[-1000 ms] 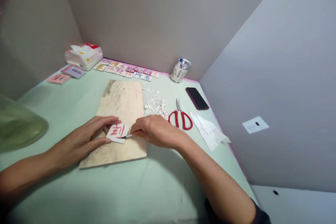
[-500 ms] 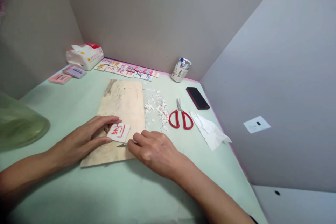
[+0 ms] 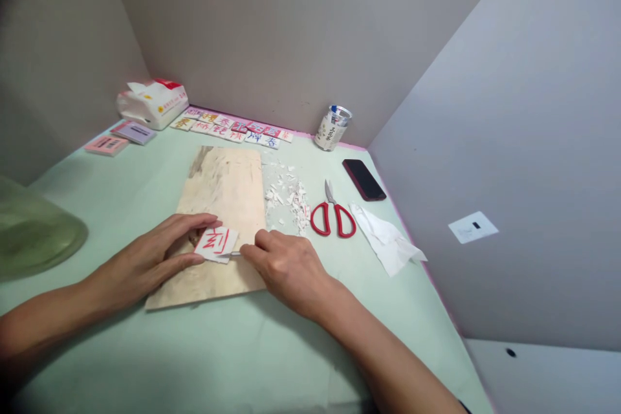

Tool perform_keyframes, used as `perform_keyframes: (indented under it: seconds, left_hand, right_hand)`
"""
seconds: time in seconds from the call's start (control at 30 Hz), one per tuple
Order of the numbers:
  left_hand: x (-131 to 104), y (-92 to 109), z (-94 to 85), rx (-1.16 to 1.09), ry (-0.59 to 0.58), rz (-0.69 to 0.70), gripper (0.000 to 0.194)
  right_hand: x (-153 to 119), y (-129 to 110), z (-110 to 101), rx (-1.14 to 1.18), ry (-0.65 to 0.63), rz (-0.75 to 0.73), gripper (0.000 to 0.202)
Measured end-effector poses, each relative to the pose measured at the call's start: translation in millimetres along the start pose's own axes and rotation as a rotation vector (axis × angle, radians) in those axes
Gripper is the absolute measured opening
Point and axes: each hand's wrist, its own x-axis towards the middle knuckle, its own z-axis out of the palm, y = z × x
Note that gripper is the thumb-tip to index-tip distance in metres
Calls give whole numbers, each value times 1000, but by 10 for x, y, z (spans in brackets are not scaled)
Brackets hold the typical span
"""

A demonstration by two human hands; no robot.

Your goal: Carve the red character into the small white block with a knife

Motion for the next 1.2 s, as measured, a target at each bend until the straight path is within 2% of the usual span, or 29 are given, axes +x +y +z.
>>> perform_keyframes:
  seconds: [0.27, 0.5, 0.73, 1.1, 1.2]
  left_hand:
    - [2, -4, 1, -4, 2, 3, 44]
    - [4, -18, 8, -23, 3, 8, 44]
    - [-3, -27, 9, -24, -5, 24, 44]
    - [4, -28, 11, -15, -1, 33, 44]
    - [7, -16, 6, -10, 3, 31, 44]
  right_hand:
    - [30, -38, -29, -41, -53, 19, 25]
    - [83, -125, -131, -162, -40, -70, 27]
    - [45, -101, -88, -130, -33, -48, 27]
    - [94, -175, -142, -129, -151, 6, 25]
    - [93, -154, -161, -114, -151, -28, 23]
